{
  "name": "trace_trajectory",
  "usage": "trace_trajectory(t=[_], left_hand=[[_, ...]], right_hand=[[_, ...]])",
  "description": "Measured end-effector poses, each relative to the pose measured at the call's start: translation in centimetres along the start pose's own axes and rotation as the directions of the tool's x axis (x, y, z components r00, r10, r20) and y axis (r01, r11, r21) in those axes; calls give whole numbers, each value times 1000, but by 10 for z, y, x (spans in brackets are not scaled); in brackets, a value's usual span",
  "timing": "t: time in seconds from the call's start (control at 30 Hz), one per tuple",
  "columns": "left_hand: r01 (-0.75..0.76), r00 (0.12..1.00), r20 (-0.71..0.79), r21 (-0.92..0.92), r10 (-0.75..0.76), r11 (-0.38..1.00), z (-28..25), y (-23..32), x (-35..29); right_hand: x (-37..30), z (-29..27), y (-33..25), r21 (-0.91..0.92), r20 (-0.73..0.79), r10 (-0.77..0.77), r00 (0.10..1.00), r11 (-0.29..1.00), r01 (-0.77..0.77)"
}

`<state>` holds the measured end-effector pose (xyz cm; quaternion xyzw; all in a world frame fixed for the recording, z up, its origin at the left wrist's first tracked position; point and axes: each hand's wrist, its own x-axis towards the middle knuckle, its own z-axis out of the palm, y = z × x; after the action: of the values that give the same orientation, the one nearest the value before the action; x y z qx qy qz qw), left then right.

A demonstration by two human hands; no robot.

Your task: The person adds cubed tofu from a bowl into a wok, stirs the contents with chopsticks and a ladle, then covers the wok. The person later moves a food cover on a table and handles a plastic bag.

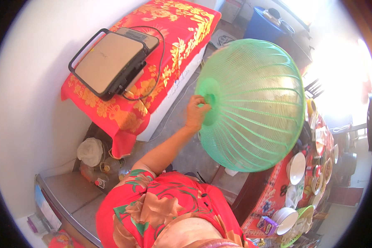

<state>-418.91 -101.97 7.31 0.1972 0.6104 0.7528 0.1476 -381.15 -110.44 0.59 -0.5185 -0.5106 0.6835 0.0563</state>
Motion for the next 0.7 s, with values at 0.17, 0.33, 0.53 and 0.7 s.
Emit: trace_trajectory(t=[0.17, 0.33, 0.53, 0.7], left_hand=[[-19, 999, 37, -52, 21, 998, 29, 43, 78], [-152, 988, -4, 12, 152, 988, 72, 70, 174], [-381, 899, -71, 358, 432, 852, 120, 145, 323], [-413, 824, -21, 663, 567, 625, 95, 204, 475]], right_hand=[[49, 21, -37, 1, 9, 11, 1000, 1000, -11], [123, 20, -46, 23, 98, -7, 995, 1000, 5], [218, 3, -97, 95, 149, -63, 987, 994, 49], [247, 1, -212, 81, 162, 6, 987, 996, -19]])
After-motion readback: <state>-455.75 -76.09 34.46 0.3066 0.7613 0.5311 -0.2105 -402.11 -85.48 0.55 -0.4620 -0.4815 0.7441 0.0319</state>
